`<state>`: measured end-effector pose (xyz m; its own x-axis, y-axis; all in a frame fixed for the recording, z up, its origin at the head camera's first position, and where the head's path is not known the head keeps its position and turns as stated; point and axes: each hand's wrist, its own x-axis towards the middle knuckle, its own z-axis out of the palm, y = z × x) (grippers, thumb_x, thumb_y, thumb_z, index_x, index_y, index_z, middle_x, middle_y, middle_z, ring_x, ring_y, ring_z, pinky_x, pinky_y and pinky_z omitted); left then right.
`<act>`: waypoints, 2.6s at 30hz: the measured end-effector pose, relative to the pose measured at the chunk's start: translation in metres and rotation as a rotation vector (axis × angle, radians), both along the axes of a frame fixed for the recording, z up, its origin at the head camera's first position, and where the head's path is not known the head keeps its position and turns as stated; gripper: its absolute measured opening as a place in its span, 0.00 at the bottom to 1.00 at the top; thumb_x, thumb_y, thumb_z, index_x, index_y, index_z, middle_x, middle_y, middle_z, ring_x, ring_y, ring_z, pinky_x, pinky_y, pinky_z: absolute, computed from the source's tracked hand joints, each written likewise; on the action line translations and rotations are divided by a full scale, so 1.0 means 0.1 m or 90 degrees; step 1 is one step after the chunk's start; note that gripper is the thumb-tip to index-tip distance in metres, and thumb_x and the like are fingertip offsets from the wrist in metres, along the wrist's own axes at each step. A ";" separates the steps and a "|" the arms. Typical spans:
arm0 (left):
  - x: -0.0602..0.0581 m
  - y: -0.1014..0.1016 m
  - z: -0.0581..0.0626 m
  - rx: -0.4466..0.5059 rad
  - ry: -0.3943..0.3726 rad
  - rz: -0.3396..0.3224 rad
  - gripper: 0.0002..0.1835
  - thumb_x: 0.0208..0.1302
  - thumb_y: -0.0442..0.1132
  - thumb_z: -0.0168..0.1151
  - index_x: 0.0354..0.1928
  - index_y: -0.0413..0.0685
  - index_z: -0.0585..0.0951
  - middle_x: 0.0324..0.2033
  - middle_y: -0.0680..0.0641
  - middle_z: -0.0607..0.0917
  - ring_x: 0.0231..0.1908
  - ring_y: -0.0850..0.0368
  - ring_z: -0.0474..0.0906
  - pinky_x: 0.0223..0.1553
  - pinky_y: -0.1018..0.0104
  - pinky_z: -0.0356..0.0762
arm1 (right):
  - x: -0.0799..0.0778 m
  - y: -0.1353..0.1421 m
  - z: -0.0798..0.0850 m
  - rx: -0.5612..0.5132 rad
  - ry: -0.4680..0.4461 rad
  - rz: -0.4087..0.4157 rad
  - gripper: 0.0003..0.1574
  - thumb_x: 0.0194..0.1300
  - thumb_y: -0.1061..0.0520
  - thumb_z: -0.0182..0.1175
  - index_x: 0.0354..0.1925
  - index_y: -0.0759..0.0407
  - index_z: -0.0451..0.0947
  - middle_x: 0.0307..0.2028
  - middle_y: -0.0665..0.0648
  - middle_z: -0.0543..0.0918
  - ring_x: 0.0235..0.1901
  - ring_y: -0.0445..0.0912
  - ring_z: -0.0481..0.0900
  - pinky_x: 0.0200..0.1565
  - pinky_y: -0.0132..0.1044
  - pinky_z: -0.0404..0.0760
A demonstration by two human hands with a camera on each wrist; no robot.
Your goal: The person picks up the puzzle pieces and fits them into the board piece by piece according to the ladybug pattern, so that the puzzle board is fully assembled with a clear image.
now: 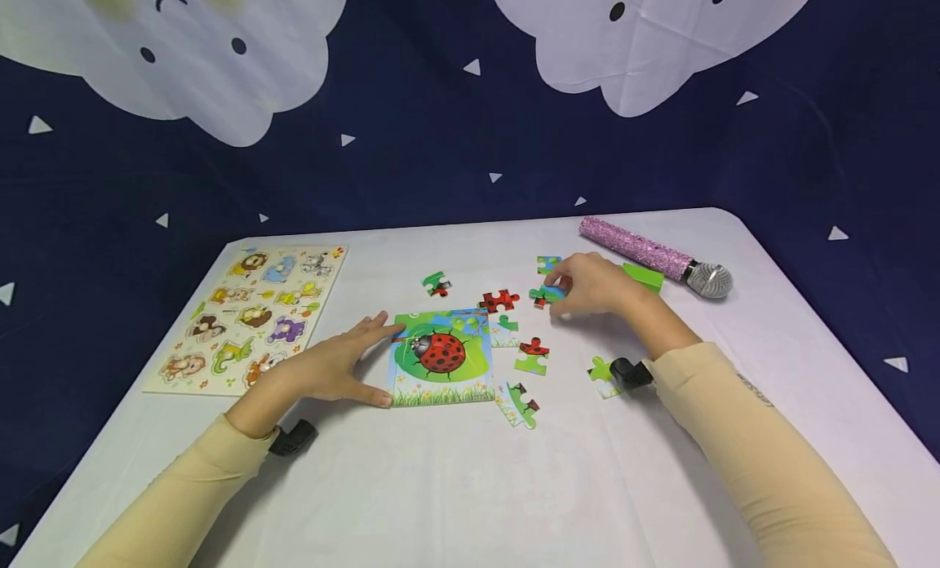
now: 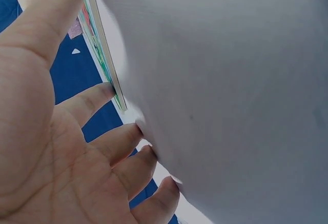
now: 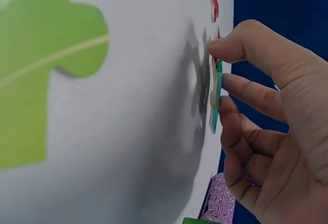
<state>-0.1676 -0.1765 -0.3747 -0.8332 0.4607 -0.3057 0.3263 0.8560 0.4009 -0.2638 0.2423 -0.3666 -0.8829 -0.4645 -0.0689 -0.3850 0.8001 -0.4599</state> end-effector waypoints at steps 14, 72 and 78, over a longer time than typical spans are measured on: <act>0.00 0.00 0.01 -0.002 0.002 -0.001 0.63 0.55 0.63 0.82 0.87 0.57 0.55 0.87 0.38 0.45 0.86 0.33 0.41 0.83 0.28 0.49 | -0.06 -0.44 0.05 -0.037 0.013 0.083 0.26 0.57 0.52 0.80 0.55 0.55 0.89 0.41 0.55 0.91 0.37 0.46 0.82 0.39 0.39 0.80; -0.01 0.00 0.01 -0.006 -0.009 0.006 0.63 0.56 0.64 0.81 0.87 0.59 0.55 0.87 0.39 0.45 0.86 0.34 0.41 0.83 0.28 0.49 | 0.01 -1.44 -0.04 -0.024 -0.054 0.251 0.23 0.61 0.55 0.79 0.55 0.52 0.90 0.45 0.52 0.90 0.40 0.44 0.79 0.46 0.38 0.82; -0.01 0.00 0.00 -0.008 -0.009 0.006 0.63 0.56 0.64 0.81 0.87 0.60 0.55 0.88 0.40 0.45 0.86 0.34 0.41 0.83 0.28 0.49 | 0.01 -1.46 -0.03 -0.018 -0.059 0.257 0.22 0.61 0.55 0.78 0.55 0.52 0.91 0.46 0.52 0.91 0.41 0.44 0.80 0.46 0.38 0.83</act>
